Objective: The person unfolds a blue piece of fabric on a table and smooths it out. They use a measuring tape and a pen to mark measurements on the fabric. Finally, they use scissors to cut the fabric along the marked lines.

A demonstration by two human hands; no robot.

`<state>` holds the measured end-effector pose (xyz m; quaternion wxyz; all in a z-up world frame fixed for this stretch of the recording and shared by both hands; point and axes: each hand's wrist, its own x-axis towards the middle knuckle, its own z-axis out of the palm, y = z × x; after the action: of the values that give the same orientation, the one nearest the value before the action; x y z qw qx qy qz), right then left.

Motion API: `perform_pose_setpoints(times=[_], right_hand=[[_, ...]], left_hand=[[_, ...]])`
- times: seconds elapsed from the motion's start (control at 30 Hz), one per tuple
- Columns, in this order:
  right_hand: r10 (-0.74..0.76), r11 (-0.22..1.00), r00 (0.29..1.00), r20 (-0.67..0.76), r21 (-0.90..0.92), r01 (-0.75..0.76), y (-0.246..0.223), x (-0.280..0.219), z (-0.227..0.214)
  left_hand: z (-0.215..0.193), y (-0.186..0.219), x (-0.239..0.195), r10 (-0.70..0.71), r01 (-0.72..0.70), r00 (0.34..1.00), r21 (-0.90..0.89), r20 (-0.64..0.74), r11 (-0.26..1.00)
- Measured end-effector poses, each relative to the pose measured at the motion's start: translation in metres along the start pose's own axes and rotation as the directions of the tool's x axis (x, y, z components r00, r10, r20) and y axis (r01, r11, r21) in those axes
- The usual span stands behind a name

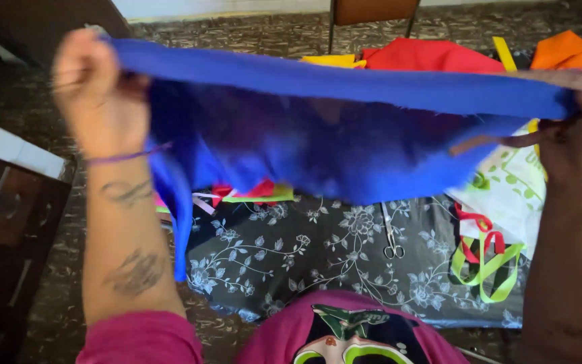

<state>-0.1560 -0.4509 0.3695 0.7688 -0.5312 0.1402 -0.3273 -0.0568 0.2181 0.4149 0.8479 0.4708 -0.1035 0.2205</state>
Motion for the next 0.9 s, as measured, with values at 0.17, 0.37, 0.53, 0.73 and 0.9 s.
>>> perform_pose_setpoints(times=[0.17,0.37,0.53,0.73,0.9], right_hand=[[-0.278,0.422,0.75,0.6,-0.625,0.657,0.014,-0.074,-0.1],[0.353,0.855,0.935,-0.022,-0.398,-0.333,0.049,-0.2,-0.066],[0.349,0.872,0.937,-0.034,-0.354,-0.338,0.145,-0.237,-0.104],[0.375,0.671,0.92,-0.109,-0.652,-0.351,0.24,-0.27,-0.156],[0.381,0.243,0.921,-0.079,-0.953,-0.182,0.294,-0.285,-0.171]], left_hand=[[-0.055,0.055,-0.091,0.1,-0.101,0.995,0.15,0.018,0.983],[-0.164,-0.005,-0.198,-0.278,0.407,0.856,0.237,-0.436,0.882],[-0.213,-0.07,-0.263,-0.409,0.535,0.78,0.165,-0.473,0.829],[-0.244,-0.121,-0.307,-0.487,0.641,0.723,0.213,-0.491,0.737],[-0.278,-0.165,-0.328,-0.527,0.738,0.656,0.315,-0.54,0.597]])
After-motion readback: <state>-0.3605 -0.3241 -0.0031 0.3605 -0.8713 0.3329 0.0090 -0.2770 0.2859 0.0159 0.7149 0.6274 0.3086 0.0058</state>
